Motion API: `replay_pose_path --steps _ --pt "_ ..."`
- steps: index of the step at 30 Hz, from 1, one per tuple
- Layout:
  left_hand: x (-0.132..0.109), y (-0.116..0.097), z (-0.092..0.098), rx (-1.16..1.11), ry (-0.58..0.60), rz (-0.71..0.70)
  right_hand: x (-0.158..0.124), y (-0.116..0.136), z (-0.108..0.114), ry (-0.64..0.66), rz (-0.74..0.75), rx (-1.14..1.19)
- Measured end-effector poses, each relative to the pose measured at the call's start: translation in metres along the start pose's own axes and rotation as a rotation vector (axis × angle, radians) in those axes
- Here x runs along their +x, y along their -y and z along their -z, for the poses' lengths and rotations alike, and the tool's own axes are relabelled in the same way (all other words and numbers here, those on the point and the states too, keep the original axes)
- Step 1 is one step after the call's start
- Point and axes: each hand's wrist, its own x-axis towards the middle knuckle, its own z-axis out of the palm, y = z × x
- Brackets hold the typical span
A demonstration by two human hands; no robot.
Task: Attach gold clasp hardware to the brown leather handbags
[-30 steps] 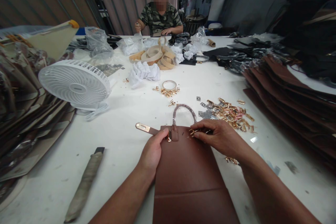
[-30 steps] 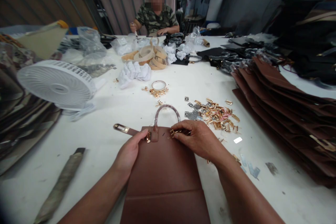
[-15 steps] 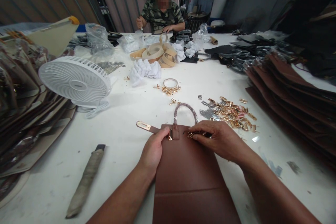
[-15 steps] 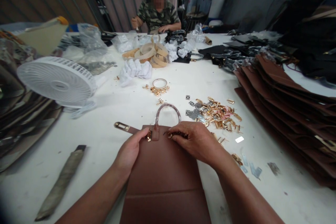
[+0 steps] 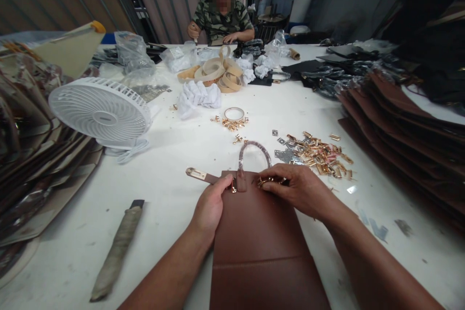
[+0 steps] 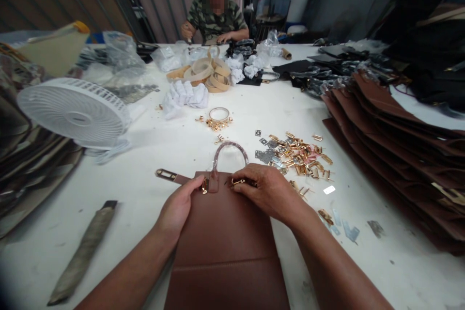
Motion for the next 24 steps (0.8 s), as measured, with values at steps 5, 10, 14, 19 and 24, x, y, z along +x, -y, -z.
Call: replay_pose_path --steps 5,10,14,19,24 --pt "0.0 0.001 0.001 0.007 -0.021 0.0 0.001 -0.004 0.002 0.023 0.019 0.014" --pt "0.0 0.001 0.002 0.026 -0.074 -0.011 0.002 -0.007 0.001 0.056 0.111 0.021" --pt "0.002 0.002 0.003 0.022 -0.064 -0.038 0.002 -0.005 -0.003 0.058 0.186 -0.098" --pt "-0.001 -0.001 -0.003 -0.008 -0.099 -0.025 0.002 0.001 -0.007 0.045 0.217 -0.234" --pt "-0.002 -0.004 -0.002 -0.015 -0.106 -0.008 0.003 0.006 -0.011 -0.014 0.148 -0.165"
